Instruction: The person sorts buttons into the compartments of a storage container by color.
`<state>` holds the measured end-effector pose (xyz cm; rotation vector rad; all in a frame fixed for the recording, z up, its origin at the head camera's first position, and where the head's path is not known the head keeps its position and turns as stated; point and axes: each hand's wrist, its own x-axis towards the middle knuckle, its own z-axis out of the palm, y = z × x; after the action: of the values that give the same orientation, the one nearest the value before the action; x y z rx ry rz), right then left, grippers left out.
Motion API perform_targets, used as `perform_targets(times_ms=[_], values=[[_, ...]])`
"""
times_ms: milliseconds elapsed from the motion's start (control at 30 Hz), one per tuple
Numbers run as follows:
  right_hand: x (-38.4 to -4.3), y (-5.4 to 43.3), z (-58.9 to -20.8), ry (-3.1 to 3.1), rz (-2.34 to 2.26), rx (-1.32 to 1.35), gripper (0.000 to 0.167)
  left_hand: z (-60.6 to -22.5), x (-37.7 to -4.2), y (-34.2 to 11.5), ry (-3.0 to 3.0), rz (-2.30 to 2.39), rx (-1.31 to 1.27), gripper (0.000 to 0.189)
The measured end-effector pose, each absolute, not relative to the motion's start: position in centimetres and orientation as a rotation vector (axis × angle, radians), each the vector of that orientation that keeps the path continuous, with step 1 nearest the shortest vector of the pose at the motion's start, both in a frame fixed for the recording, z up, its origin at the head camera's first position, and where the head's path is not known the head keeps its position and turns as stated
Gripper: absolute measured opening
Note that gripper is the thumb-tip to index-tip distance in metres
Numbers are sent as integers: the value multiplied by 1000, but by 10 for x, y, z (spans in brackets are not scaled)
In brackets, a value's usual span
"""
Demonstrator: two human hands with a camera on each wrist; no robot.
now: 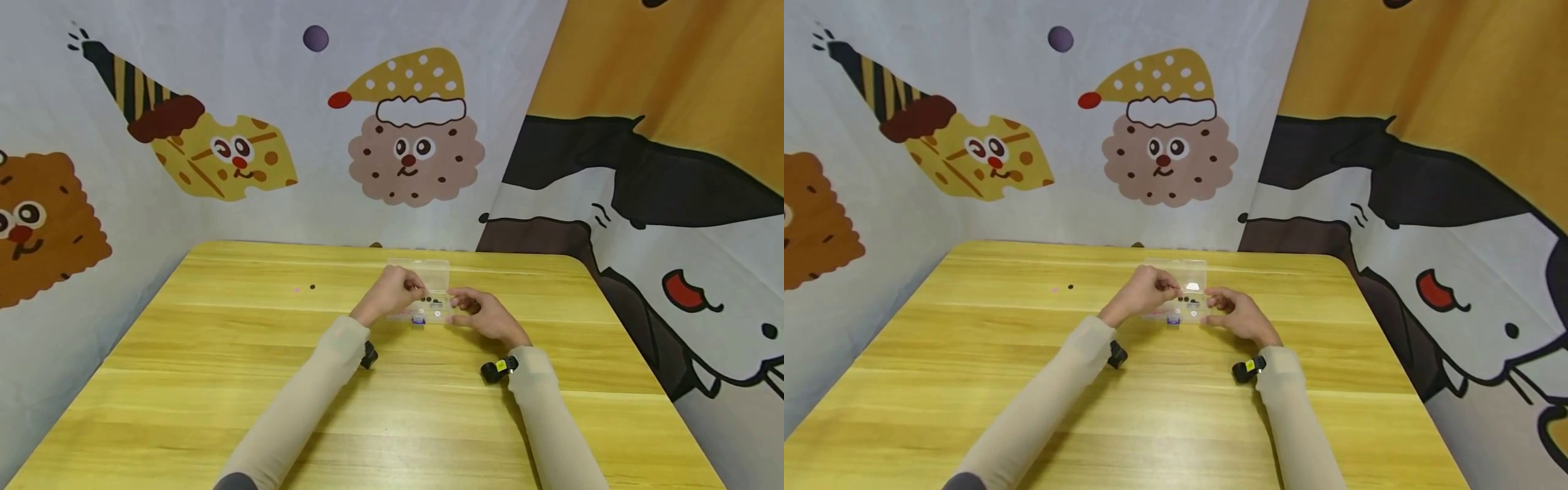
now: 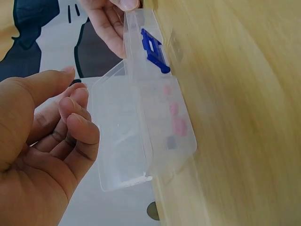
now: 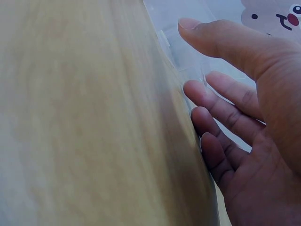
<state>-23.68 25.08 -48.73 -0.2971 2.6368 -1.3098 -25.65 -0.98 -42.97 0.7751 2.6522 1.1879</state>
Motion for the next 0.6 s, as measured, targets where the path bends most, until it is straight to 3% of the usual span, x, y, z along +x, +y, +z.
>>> perform_targets(times_ms=[600], values=[[-237, 251, -488, 2619, -1310, -290, 60, -423, -257, -39, 2719, 1175, 694, 38]])
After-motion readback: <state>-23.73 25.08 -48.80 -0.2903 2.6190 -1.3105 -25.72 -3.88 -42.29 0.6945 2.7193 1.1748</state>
